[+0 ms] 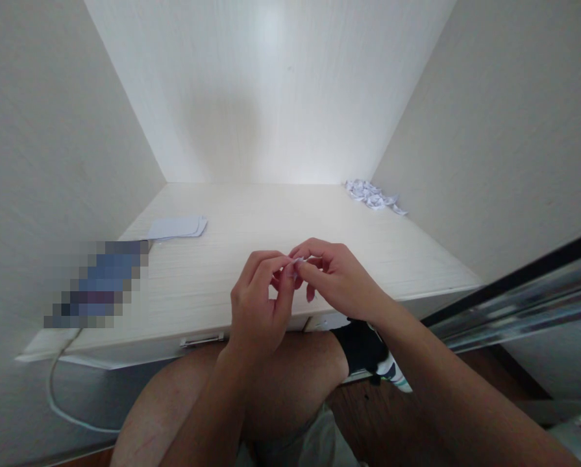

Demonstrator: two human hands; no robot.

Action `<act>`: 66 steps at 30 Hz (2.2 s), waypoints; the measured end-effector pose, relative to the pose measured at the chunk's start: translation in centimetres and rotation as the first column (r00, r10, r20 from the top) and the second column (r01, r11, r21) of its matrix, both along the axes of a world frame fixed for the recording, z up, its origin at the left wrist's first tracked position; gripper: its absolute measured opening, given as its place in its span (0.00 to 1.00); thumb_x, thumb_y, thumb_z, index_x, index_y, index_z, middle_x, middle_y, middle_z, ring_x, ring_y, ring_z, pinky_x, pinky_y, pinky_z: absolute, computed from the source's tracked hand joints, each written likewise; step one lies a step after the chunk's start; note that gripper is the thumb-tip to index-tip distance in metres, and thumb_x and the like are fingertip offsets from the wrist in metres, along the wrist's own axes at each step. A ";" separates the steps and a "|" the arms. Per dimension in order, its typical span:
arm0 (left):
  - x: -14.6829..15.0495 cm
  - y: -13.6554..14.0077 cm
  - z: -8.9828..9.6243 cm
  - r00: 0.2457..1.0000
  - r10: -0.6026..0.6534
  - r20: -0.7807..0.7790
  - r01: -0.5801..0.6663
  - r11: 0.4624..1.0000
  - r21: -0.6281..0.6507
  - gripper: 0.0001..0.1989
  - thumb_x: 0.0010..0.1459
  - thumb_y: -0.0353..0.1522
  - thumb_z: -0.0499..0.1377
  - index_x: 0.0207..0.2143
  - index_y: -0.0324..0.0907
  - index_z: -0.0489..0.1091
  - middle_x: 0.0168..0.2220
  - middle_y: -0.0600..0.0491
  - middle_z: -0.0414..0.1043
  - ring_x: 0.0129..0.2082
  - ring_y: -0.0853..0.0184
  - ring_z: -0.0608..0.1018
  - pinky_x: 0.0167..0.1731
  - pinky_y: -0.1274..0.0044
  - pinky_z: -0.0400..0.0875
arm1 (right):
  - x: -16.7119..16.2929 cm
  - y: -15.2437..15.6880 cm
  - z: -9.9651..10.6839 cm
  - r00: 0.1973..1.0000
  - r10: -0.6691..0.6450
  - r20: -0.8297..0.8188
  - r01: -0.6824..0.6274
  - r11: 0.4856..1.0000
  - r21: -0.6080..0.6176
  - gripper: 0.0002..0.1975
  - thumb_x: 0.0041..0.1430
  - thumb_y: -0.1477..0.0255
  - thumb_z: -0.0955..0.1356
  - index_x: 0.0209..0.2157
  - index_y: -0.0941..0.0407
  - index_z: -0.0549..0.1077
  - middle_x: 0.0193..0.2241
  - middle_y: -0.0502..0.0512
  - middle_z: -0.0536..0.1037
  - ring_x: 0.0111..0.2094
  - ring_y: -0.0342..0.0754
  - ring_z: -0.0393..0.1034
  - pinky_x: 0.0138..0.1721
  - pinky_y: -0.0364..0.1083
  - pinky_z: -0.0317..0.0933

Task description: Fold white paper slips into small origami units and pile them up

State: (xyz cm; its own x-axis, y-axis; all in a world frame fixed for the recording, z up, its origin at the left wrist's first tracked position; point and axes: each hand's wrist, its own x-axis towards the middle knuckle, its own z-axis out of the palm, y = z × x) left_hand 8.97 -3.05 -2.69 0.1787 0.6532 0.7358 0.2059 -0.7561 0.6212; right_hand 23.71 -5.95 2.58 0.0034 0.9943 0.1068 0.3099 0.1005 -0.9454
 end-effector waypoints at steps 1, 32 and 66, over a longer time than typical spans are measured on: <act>0.0 0.0 0.0 1.000 -0.003 -0.007 0.003 1.000 0.011 0.04 0.68 0.28 0.56 0.41 0.43 0.71 0.41 0.50 0.74 0.38 0.67 0.77 0.35 0.77 0.76 | -0.1 -0.1 0.1 0.999 -0.025 0.047 0.025 1.000 0.007 0.07 0.58 0.70 0.68 0.33 0.58 0.78 0.33 0.56 0.77 0.28 0.45 0.72 0.23 0.44 0.69; -0.8 0.6 -0.2 0.630 -0.361 0.687 0.718 -0.066 -0.693 0.18 0.60 0.44 0.65 0.36 0.36 0.77 0.32 0.47 0.78 0.22 0.70 0.78 0.16 0.82 0.73 | 3.5 1.2 0.5 0.872 0.208 -0.444 -0.412 0.801 -0.434 0.20 0.46 0.73 0.80 0.30 0.56 0.65 0.21 0.42 0.72 0.18 0.34 0.60 0.19 0.37 0.50; -1.4 -0.5 1.1 0.403 -0.238 0.884 0.873 -0.190 -0.449 0.06 0.58 0.27 0.68 0.40 0.40 0.78 0.30 0.51 0.83 0.30 0.66 0.86 0.31 0.80 0.82 | 4.9 -2.4 0.3 0.701 0.195 -0.686 -0.466 0.854 -0.233 0.16 0.52 0.72 0.80 0.35 0.58 0.71 0.27 0.47 0.77 0.22 0.36 0.68 0.19 0.33 0.58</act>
State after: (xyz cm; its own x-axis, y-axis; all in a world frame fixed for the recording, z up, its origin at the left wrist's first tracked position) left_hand 7.56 -3.54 -1.58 0.8444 0.5343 -0.0395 -0.4063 0.6866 0.6029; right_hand 28.65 -8.33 2.89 -0.4030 0.9010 -0.1606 -0.3398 -0.3102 -0.8879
